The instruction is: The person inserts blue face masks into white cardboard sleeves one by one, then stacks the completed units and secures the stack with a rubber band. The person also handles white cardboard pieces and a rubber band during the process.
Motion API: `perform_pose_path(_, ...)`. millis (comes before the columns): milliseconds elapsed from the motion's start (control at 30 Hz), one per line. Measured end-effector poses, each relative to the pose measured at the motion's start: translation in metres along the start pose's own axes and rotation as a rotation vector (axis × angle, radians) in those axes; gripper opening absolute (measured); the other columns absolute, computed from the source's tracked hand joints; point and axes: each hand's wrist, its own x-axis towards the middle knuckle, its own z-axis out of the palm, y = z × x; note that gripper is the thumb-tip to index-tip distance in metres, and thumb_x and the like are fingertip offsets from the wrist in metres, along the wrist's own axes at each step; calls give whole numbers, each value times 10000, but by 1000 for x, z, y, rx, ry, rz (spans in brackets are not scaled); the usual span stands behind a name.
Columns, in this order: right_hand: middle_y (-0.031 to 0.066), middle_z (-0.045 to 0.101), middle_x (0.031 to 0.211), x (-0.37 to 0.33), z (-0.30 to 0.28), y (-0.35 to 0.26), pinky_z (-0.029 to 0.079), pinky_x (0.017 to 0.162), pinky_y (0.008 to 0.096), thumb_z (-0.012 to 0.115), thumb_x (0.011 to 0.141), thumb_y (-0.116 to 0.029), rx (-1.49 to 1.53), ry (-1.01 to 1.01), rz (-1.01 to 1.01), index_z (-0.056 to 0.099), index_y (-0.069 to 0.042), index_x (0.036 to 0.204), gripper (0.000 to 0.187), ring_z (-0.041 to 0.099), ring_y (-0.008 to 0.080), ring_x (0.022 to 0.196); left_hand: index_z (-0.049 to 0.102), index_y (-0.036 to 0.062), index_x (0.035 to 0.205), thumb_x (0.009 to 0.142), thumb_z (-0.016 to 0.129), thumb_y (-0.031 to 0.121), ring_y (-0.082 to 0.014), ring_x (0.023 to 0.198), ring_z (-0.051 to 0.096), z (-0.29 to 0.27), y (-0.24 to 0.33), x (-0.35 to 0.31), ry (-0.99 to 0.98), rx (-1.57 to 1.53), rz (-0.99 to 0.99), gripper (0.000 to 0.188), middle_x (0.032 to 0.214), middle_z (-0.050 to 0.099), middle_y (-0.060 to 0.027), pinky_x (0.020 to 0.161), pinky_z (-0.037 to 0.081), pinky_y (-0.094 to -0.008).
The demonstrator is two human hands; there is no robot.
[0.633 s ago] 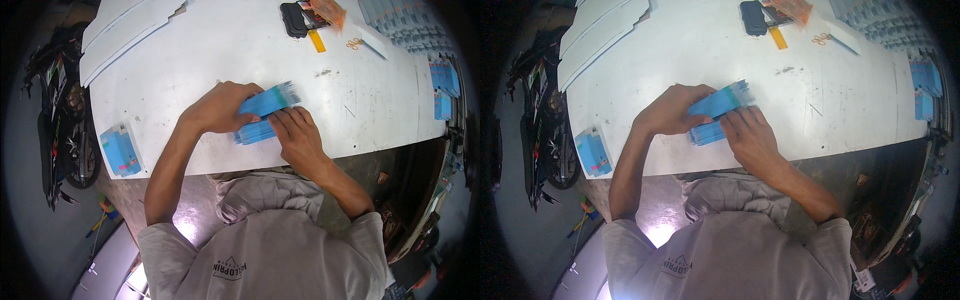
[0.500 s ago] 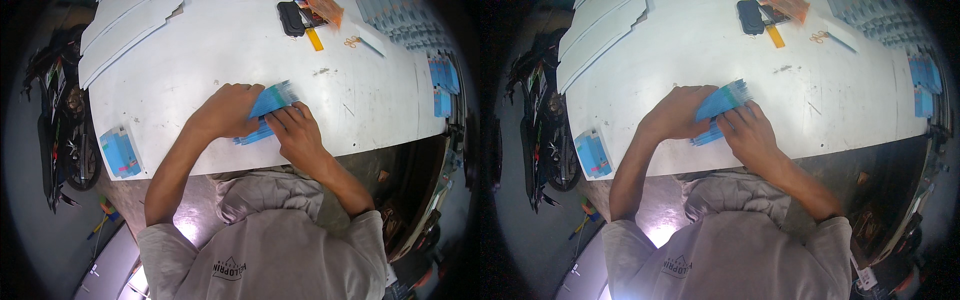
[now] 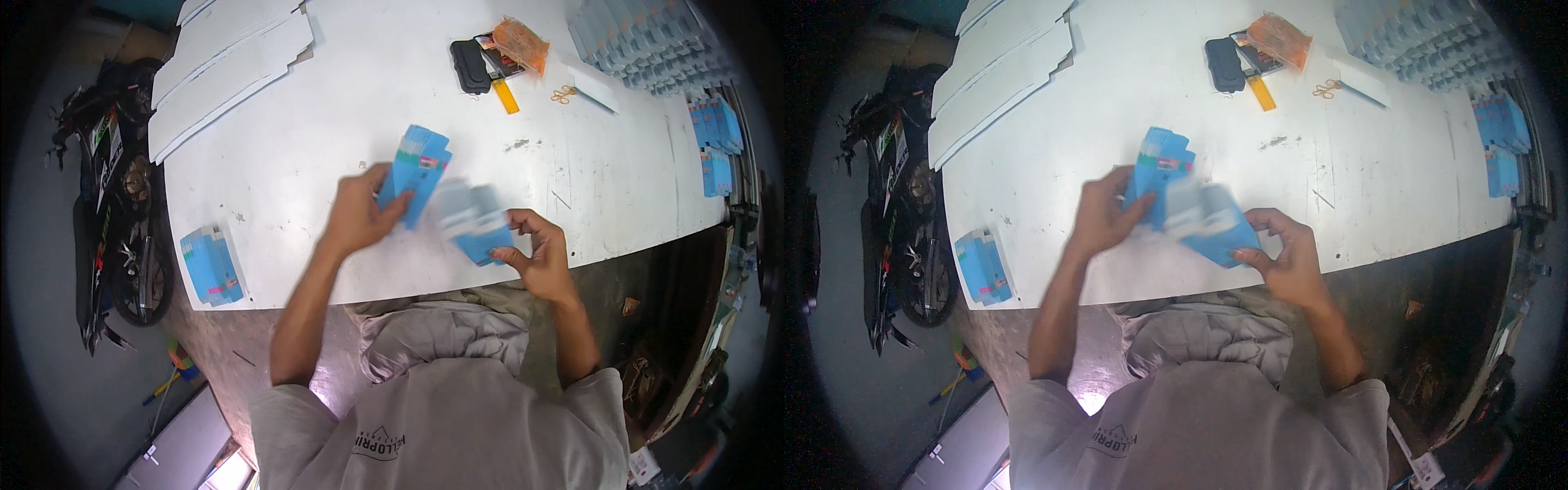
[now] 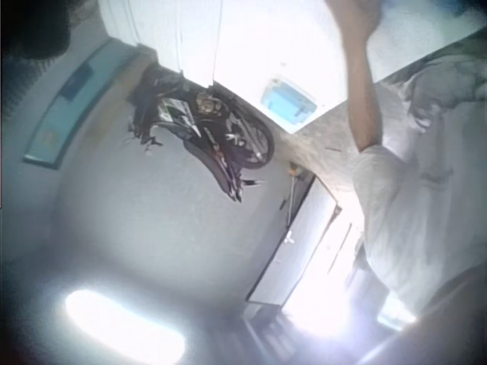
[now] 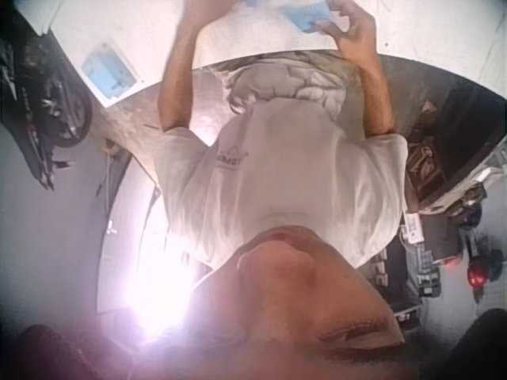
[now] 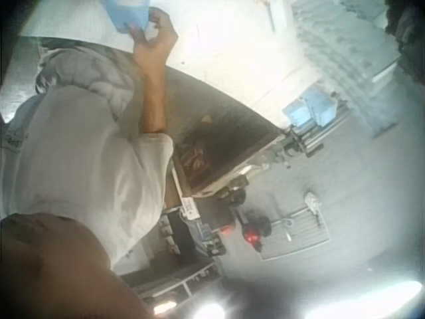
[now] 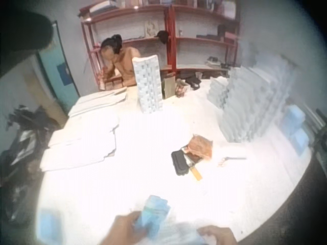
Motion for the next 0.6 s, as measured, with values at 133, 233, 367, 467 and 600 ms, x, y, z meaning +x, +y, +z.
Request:
perform_pose_path(133, 180, 735, 1157, 8, 25, 14, 597, 895, 328, 748, 923, 6, 881, 9, 299, 593, 93, 1314, 429, 703, 195, 1030, 660, -70, 1285, 958, 724, 60, -165, 930, 744, 63, -6, -17, 72, -476, -60, 358, 1069, 782, -179, 777, 596, -322)
perform_pose_path(233, 173, 736, 1159, 13, 38, 34, 600, 885, 348, 728, 940, 10, 1001, 53, 354, 598, 93, 1310, 400, 702, 193, 1020, 635, -86, 1326, 981, 708, 65, -156, 991, 725, 79, -5, -24, 80, -632, -88, 384, 1106, 772, -177, 830, 589, -316)
perform_pose_path(367, 170, 737, 1164, 8, 41, 41, 600, 868, 344, 715, 953, 10, 970, 16, 341, 608, 87, 1302, 373, 709, 192, 995, 586, -92, 1374, 972, 745, 170, -197, 996, 730, 73, -11, -28, 28, -735, -301, 506, 1110, 756, -201, 867, 580, -344)
perform_pose_path(467, 158, 740, 1153, 9, 46, 41, 597, 851, 337, 730, 944, 8, 929, 41, 427, 618, 90, 1282, 365, 710, 180, 978, 551, -78, 1369, 917, 810, 290, -259, 968, 738, 81, -10, -33, 59, -535, -203, 638, 1103, 738, -222, 857, 577, -383)
perform_pose_path(600, 140, 744, 1108, 7, 55, 28, 594, 838, 333, 787, 926, -74, 763, 42, 337, 648, 79, 1243, 378, 711, 173, 966, 529, -38, 1310, 851, 873, 266, -255, 1050, 710, 86, 40, -31, 146, -221, -199, 649, 1143, 709, -168, 905, 563, -384)
